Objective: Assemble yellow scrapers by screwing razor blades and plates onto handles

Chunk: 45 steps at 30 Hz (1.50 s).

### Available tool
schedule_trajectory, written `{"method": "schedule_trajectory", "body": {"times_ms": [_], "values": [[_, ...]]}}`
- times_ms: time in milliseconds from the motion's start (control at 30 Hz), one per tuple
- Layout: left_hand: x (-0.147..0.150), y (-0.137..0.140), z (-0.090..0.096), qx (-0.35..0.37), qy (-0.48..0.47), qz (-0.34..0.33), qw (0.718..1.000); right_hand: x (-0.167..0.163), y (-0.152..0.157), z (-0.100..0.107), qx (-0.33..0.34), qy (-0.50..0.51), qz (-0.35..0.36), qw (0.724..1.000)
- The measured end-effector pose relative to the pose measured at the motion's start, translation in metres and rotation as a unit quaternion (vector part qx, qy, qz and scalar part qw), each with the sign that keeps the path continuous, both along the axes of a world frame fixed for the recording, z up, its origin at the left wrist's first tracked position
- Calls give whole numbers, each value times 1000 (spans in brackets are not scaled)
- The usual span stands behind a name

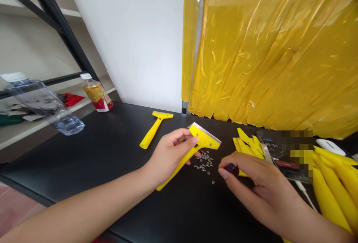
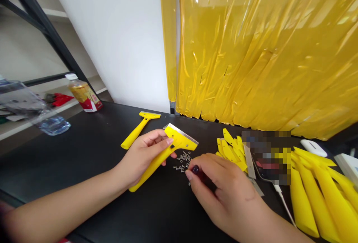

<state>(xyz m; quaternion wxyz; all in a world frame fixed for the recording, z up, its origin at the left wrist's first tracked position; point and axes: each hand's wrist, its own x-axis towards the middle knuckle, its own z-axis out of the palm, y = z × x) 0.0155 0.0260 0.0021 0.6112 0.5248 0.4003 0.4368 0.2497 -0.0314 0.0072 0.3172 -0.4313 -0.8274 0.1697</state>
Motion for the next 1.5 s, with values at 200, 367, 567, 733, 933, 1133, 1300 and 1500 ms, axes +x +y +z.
{"method": "schedule_trajectory", "body": {"times_ms": [200, 367, 567, 733, 933, 1133, 1300, 1500], "values": [[0, -1, 1, 0, 2, 6, 1000, -1, -2, 4, 24, 3, -8, 1000], [0, 0, 0, 1, 0, 3, 1000, -1, -1, 1, 3, 3, 1, 1000], [0, 0, 0, 1, -1, 5, 1000, -1, 0, 0, 13, 0, 7, 1000], [0, 0, 0, -1, 0, 7, 1000, 1, 0, -2, 22, -2, 6, 1000], [0, 0, 0, -3, -1, 4, 1000, -1, 1, -3, 25, 6, 6, 1000], [0, 0, 1, -3, -4, 5, 1000, -2, 2, -2, 31, 6, 9, 999], [0, 0, 1, 0, 2, 0, 1000, -2, 4, -5, 35, 11, 8, 999], [-1, 1, 0, -10, -1, -14, 1000, -1, 2, 2, 45, 1, -2, 999]]}}
